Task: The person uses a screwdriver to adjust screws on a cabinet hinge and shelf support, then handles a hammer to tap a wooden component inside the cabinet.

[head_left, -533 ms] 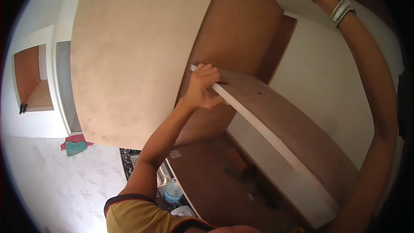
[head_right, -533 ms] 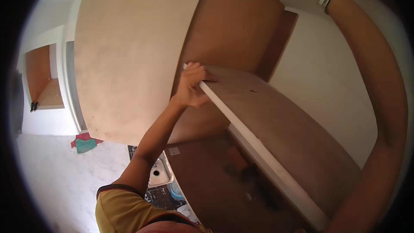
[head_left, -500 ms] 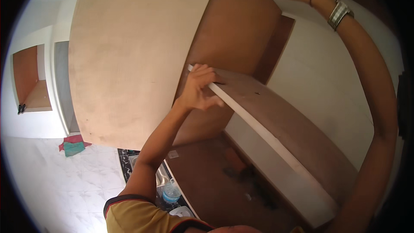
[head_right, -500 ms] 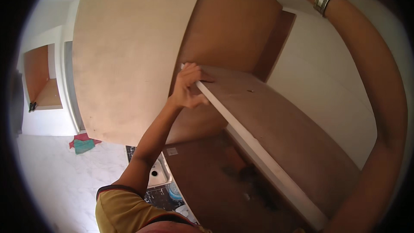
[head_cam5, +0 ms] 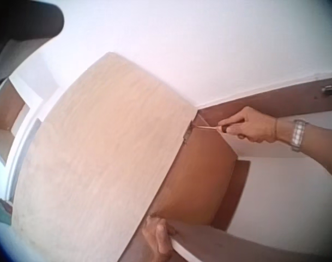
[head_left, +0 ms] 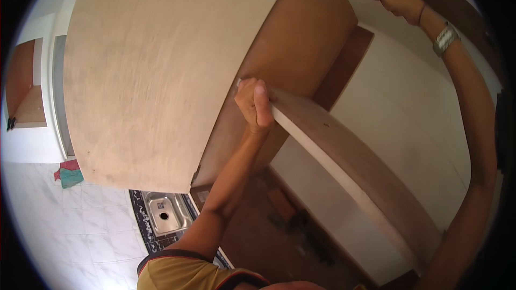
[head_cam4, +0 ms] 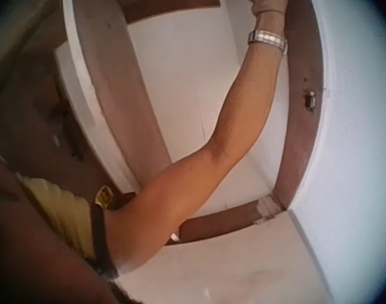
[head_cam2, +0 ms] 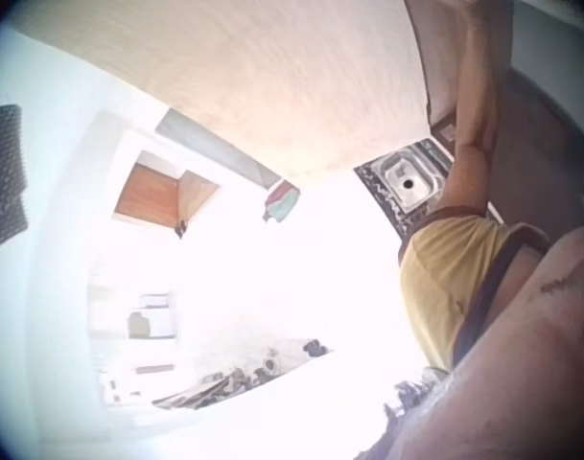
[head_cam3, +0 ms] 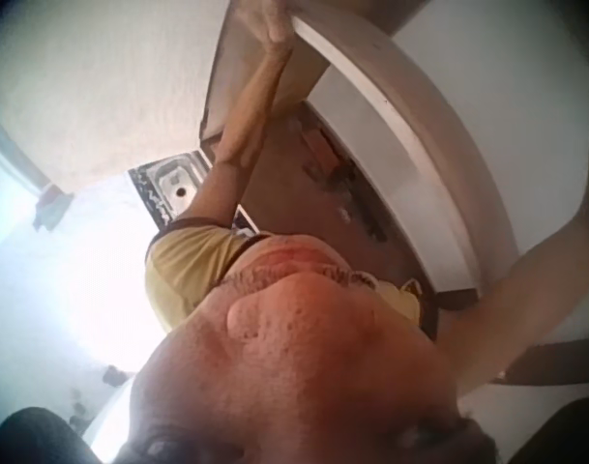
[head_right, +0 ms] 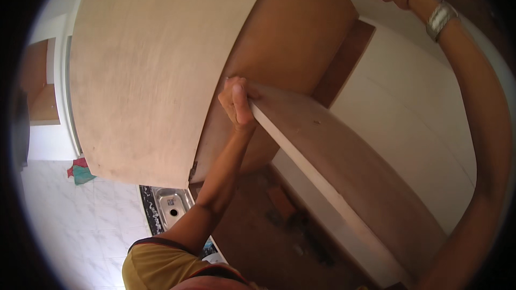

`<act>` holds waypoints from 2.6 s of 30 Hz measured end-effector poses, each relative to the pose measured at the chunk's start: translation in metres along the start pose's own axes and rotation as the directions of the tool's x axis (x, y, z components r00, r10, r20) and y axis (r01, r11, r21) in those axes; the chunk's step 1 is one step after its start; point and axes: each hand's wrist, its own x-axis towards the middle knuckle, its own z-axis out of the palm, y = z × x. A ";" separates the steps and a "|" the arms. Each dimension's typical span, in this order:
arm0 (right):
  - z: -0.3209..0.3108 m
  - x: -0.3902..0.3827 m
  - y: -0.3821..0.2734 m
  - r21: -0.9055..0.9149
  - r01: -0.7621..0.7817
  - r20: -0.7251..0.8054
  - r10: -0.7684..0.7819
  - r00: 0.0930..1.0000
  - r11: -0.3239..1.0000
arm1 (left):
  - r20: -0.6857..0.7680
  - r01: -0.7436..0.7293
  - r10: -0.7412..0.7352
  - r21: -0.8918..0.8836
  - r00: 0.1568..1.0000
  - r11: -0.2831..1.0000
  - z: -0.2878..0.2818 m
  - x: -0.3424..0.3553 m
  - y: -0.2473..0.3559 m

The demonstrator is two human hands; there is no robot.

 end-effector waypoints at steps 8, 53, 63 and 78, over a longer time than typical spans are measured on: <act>0.007 -0.005 0.049 -0.545 0.182 -0.099 -0.278 0.956 0.819 | 0.110 0.047 -0.045 -0.018 0.993 0.999 0.002 -0.002 -0.011; 0.028 -0.018 0.042 -0.934 0.121 0.003 -0.332 0.943 0.337 | 0.114 0.092 -0.087 -0.043 0.990 0.995 -0.002 0.006 -0.005; 0.008 0.002 0.038 0.389 -0.398 0.074 0.402 0.913 0.831 | 0.063 0.096 -0.094 -0.024 0.994 0.995 0.002 0.011 -0.003; 0.072 -0.143 0.019 -0.398 0.082 -0.017 -0.096 0.995 0.914 | 0.126 0.045 -0.040 -0.040 0.991 0.998 0.004 0.003 0.001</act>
